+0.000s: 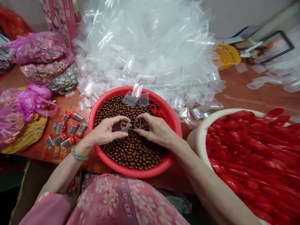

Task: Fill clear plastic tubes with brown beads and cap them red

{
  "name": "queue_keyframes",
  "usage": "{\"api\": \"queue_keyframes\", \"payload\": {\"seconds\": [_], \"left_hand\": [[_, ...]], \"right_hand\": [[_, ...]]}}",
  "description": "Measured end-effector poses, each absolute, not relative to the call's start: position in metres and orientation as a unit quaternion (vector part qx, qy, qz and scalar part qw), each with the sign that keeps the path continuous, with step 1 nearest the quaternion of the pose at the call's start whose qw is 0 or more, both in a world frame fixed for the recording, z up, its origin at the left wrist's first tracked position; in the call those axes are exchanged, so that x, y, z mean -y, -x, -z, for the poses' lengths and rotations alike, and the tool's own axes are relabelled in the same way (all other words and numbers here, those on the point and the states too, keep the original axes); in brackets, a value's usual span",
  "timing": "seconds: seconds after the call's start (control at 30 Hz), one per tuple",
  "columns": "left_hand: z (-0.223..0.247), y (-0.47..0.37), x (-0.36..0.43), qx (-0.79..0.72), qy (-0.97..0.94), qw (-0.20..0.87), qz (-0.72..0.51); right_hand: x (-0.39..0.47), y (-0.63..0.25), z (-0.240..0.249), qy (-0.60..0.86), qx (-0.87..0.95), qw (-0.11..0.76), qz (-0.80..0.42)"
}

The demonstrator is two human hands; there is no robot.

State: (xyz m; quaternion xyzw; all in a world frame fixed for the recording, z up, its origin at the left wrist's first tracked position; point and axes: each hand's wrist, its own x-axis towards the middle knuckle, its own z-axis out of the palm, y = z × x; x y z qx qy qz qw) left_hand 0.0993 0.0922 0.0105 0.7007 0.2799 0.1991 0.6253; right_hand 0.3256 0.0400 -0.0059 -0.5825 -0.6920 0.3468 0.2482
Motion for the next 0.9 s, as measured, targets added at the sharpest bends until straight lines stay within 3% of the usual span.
{"api": "queue_keyframes", "payload": {"seconds": [0.27, 0.53, 0.73, 0.9], "left_hand": [[-0.011, -0.094, -0.081, -0.248, -0.617, 0.713, -0.221], [-0.004, -0.088, -0.078, -0.258, -0.675, 0.638, -0.265], [0.000, -0.084, -0.078, -0.264, -0.648, 0.662, -0.267], [-0.006, -0.082, -0.074, -0.262, -0.575, 0.733, -0.252]], "right_hand": [[-0.035, -0.321, 0.004, 0.590, 0.741, 0.192, -0.257], [-0.030, -0.322, 0.011, 0.587, 0.734, 0.218, -0.260], [-0.027, -0.328, 0.009, 0.591, 0.744, 0.168, -0.262], [-0.019, -0.327, -0.012, 0.582, 0.765, 0.209, -0.178]]}}
